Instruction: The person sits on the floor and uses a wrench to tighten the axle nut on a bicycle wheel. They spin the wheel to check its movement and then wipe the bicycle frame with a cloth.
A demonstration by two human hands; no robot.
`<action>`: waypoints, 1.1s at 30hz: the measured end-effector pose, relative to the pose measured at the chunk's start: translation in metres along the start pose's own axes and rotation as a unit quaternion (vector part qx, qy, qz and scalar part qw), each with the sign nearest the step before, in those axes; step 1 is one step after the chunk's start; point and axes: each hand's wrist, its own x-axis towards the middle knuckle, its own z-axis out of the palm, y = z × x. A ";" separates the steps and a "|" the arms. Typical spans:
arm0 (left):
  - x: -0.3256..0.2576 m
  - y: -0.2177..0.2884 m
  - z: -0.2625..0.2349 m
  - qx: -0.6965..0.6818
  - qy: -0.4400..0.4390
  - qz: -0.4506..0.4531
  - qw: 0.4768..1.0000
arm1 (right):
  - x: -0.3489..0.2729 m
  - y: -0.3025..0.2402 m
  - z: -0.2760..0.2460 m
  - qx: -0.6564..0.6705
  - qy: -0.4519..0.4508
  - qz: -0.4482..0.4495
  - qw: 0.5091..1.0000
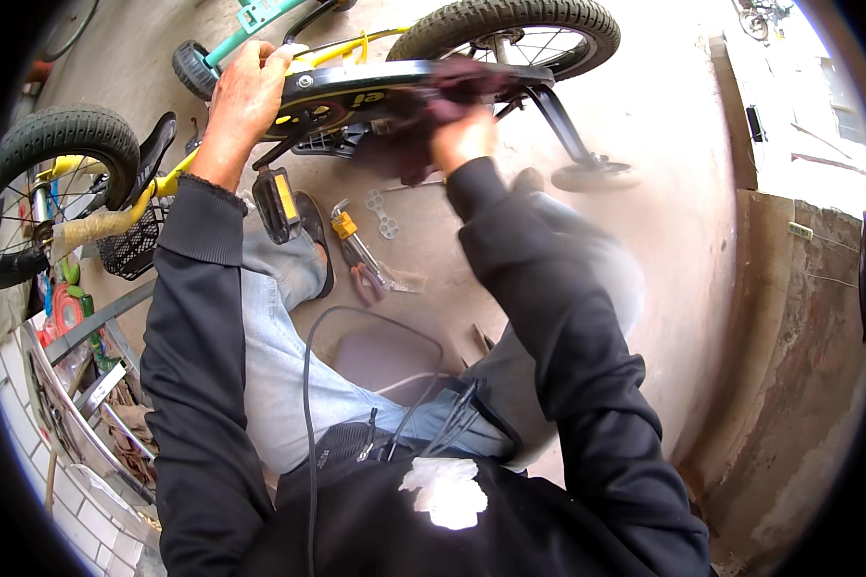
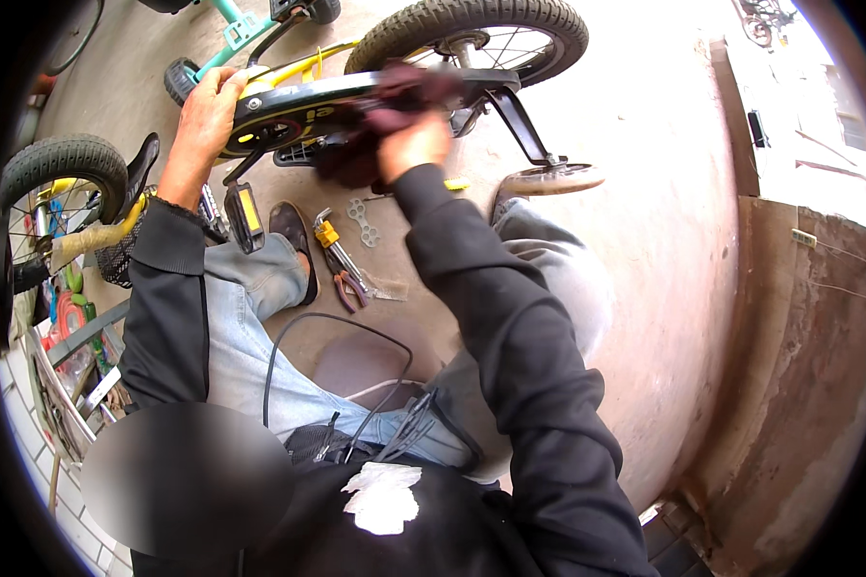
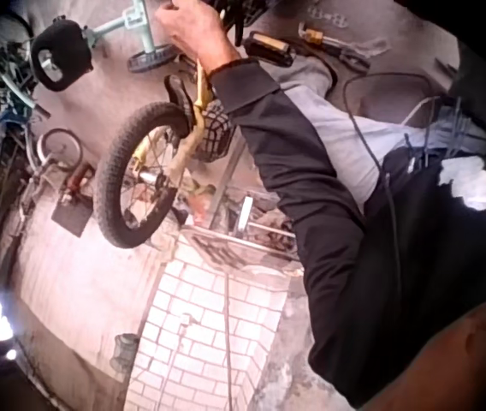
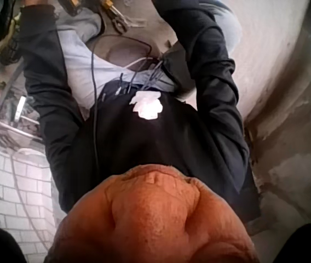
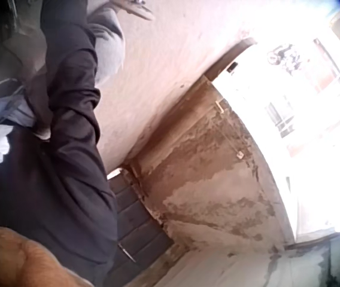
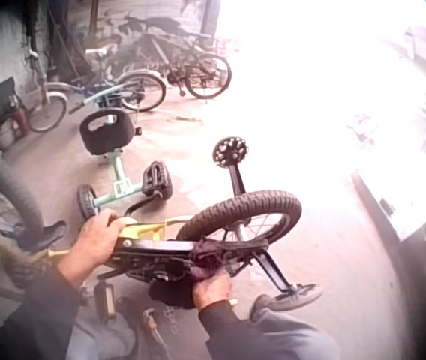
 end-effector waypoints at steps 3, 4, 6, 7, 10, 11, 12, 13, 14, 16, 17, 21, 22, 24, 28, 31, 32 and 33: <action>-0.001 -0.004 -0.006 0.023 -0.003 -0.003 1.000 | -0.045 -0.027 0.039 -0.194 -0.189 -0.170 0.948; -0.001 -0.005 -0.006 0.022 -0.006 -0.001 1.000 | -0.059 -0.040 0.047 -0.151 -0.239 -0.211 0.936; -0.001 -0.006 -0.006 0.021 -0.011 0.001 1.000 | -0.052 -0.031 0.048 -0.082 -0.258 -0.118 0.955; -0.004 0.000 -0.008 0.003 -0.011 -0.008 1.000 | -0.031 -0.002 0.042 -0.033 -0.213 -0.054 0.975; -0.004 -0.007 -0.012 0.016 0.004 -0.010 1.000 | 0.022 0.031 -0.019 0.064 -0.235 -0.050 0.969; -0.004 0.001 -0.009 0.019 0.010 0.007 1.000 | 0.045 0.040 -0.050 0.020 -0.239 -0.186 0.953; -0.002 -0.001 -0.004 0.039 0.038 0.061 0.997 | 0.051 0.043 -0.055 0.006 -0.208 -0.224 0.952; -0.011 0.013 -0.005 0.060 0.106 0.112 0.986 | 0.056 0.048 -0.057 -0.006 -0.177 -0.259 0.949; -0.029 0.024 -0.011 0.092 0.176 0.154 0.968 | 0.028 0.019 -0.039 0.156 -0.130 0.011 0.979; -0.050 0.051 -0.013 0.044 0.204 0.284 0.936 | -0.014 -0.036 -0.028 0.262 -0.071 0.254 0.928; -0.068 0.063 -0.012 0.015 0.164 0.288 0.943 | -0.016 -0.036 -0.026 0.297 -0.122 0.227 0.919; -0.134 0.074 0.000 0.046 -0.076 0.182 0.979 | -0.028 -0.062 -0.030 0.410 -0.187 0.239 0.860; -0.141 0.070 0.007 0.067 -0.136 0.118 0.981 | -0.029 -0.070 -0.036 0.419 -0.184 0.259 0.851; -0.132 0.046 0.016 0.024 -0.237 0.050 0.970 | -0.030 -0.078 -0.042 0.395 -0.210 0.301 0.842; -0.116 0.014 0.041 -0.592 -0.364 -0.116 0.710 | -0.039 -0.062 -0.042 -0.096 -0.452 0.001 0.887; -0.117 0.017 0.044 -0.489 -0.393 -0.105 0.771 | -0.044 -0.052 -0.041 -0.320 -0.445 -0.164 0.820; -0.117 0.018 0.044 -0.366 -0.384 -0.054 0.846 | -0.044 -0.044 -0.039 -0.333 -0.414 -0.115 0.839; -0.115 0.017 0.045 -0.266 -0.377 0.004 0.887 | -0.043 -0.038 -0.039 -0.344 -0.382 -0.066 0.855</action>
